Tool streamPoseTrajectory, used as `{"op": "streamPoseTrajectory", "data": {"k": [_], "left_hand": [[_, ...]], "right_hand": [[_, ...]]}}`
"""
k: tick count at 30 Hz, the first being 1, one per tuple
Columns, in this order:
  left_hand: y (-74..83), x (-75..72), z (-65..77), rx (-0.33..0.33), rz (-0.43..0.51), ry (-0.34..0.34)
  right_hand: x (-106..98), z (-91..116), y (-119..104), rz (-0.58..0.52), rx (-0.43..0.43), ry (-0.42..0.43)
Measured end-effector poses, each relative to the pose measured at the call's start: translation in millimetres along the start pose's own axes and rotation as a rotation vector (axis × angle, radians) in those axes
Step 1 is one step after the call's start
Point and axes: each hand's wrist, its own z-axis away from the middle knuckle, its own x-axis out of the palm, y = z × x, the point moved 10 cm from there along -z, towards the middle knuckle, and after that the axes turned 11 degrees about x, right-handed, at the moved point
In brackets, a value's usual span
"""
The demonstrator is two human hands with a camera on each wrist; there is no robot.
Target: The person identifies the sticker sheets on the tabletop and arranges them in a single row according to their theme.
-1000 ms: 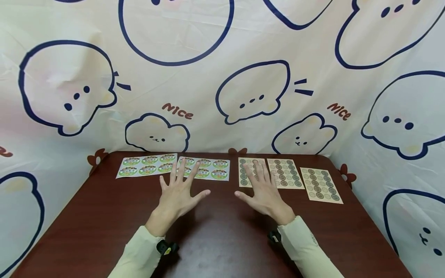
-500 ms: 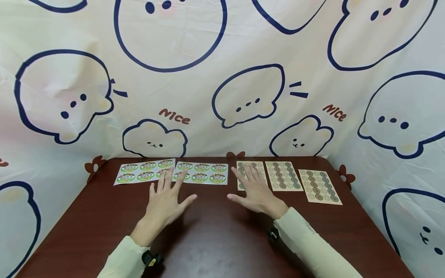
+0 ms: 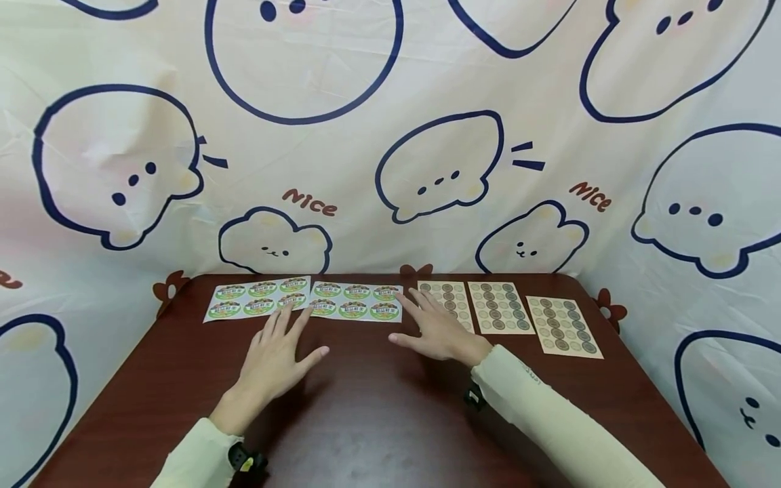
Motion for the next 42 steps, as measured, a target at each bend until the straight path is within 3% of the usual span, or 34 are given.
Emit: {"op": "streamPoseTrajectory", "data": {"k": [7, 14, 24, 42], "left_hand": [[-8.8, 2.1, 0.7, -0.015, 0.053, -0.012], [-29.4, -4.4, 10.4, -0.027, 0.013, -0.021], [-46.7, -12.5, 13.1, -0.030, 0.023, -0.013], [-71.1, -12.2, 21.6, -0.065, 0.041, -0.010]], "right_hand": [[3.0, -6.3, 1.1, 0.005, 0.020, -0.029], [10.9, -15.1, -14.3, 0.017, -0.038, -0.051], [9.0, -22.2, -28.5, 0.060, -0.049, -0.039], [25.8, -36.7, -55.0, -0.026, -0.023, -0.100]]}}
